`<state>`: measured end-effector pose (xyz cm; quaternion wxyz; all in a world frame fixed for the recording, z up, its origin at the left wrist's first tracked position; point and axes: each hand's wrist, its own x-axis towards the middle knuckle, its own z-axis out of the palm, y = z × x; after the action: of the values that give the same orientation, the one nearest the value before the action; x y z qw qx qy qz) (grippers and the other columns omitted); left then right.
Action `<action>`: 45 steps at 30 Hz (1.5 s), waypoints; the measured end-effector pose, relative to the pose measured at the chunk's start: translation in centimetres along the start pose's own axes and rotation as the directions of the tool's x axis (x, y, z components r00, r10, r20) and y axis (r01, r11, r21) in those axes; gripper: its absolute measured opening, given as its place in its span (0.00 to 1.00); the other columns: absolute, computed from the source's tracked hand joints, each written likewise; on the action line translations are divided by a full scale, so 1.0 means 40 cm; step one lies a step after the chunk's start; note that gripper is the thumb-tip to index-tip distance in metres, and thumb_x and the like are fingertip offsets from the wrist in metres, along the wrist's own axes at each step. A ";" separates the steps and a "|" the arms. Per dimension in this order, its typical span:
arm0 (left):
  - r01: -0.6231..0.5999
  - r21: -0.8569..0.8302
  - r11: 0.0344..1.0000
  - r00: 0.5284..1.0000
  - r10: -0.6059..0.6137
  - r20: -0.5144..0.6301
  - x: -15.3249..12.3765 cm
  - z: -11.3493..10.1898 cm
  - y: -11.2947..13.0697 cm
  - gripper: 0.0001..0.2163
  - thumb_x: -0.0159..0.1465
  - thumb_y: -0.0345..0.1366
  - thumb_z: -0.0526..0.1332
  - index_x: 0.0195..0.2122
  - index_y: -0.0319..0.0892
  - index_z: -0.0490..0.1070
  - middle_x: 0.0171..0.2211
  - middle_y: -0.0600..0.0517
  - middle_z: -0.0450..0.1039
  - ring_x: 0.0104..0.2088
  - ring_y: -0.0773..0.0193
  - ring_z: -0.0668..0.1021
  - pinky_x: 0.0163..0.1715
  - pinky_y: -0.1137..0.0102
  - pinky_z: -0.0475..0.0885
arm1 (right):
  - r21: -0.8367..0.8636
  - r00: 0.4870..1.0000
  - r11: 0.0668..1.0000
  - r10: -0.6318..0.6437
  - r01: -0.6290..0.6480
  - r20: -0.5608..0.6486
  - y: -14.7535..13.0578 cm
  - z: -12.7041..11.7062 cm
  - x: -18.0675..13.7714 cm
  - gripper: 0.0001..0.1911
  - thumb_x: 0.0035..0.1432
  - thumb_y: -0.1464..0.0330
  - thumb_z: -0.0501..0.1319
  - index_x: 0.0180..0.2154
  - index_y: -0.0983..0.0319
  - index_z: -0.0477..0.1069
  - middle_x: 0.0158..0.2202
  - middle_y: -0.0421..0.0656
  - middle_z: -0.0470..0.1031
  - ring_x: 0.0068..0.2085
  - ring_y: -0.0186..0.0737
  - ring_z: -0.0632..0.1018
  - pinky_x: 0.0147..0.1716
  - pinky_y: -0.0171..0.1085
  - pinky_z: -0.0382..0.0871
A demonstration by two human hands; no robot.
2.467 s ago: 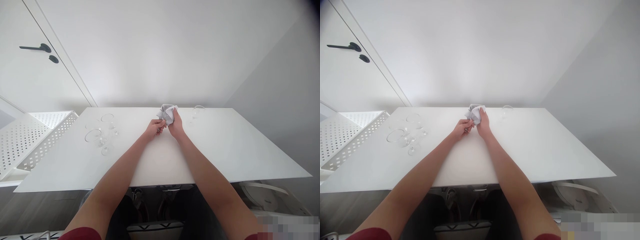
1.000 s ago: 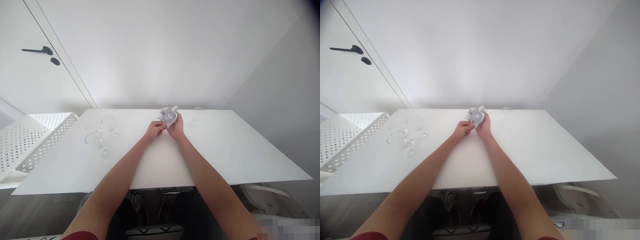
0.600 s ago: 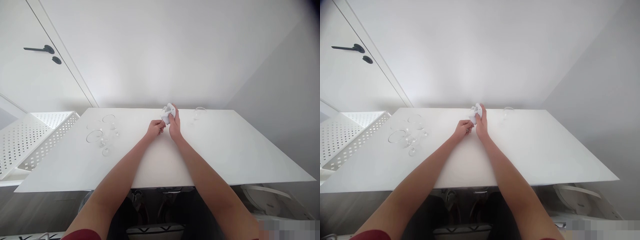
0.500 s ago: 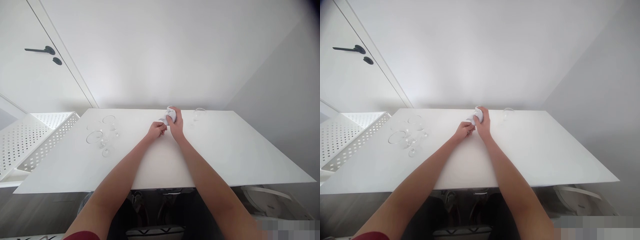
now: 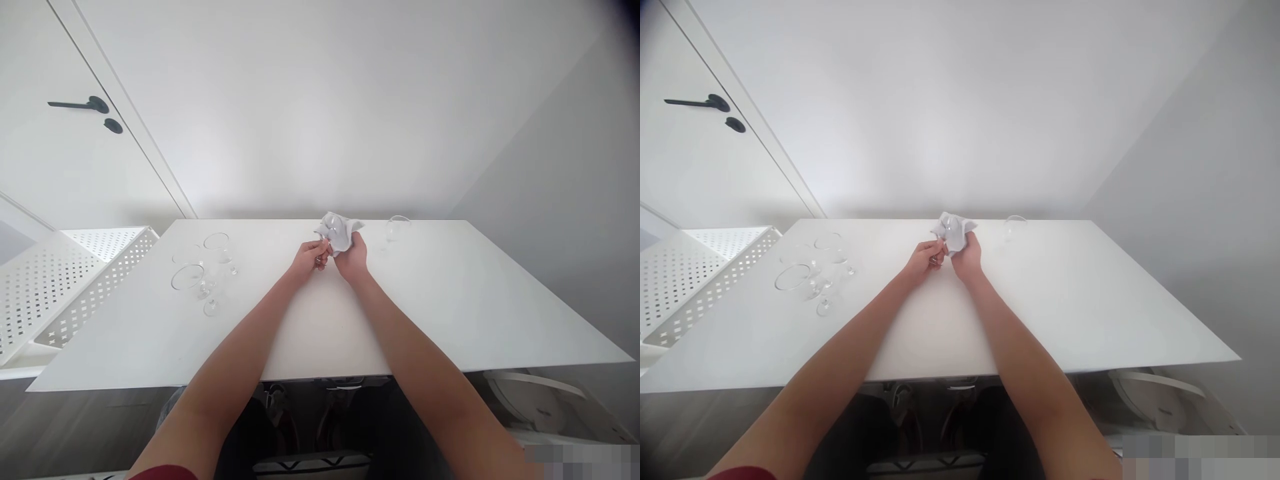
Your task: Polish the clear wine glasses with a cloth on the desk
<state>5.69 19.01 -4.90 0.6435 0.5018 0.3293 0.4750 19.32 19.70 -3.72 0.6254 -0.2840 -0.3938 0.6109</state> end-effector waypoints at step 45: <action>-0.358 -0.206 0.910 0.869 0.245 -0.429 0.014 -0.025 0.023 0.21 0.67 0.58 0.61 0.46 0.44 0.73 0.53 0.44 0.77 0.49 0.58 0.81 0.47 0.65 0.76 | -0.315 0.864 0.868 0.459 -0.385 0.208 -0.014 -0.005 -0.021 0.21 0.52 0.56 0.75 0.41 0.62 0.78 0.38 0.48 0.83 0.37 0.45 0.81 0.34 0.38 0.76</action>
<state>4.72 19.91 -4.27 0.5452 0.3457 0.2982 0.7031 19.85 18.82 -3.46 0.3709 -0.3562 -0.4820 0.7094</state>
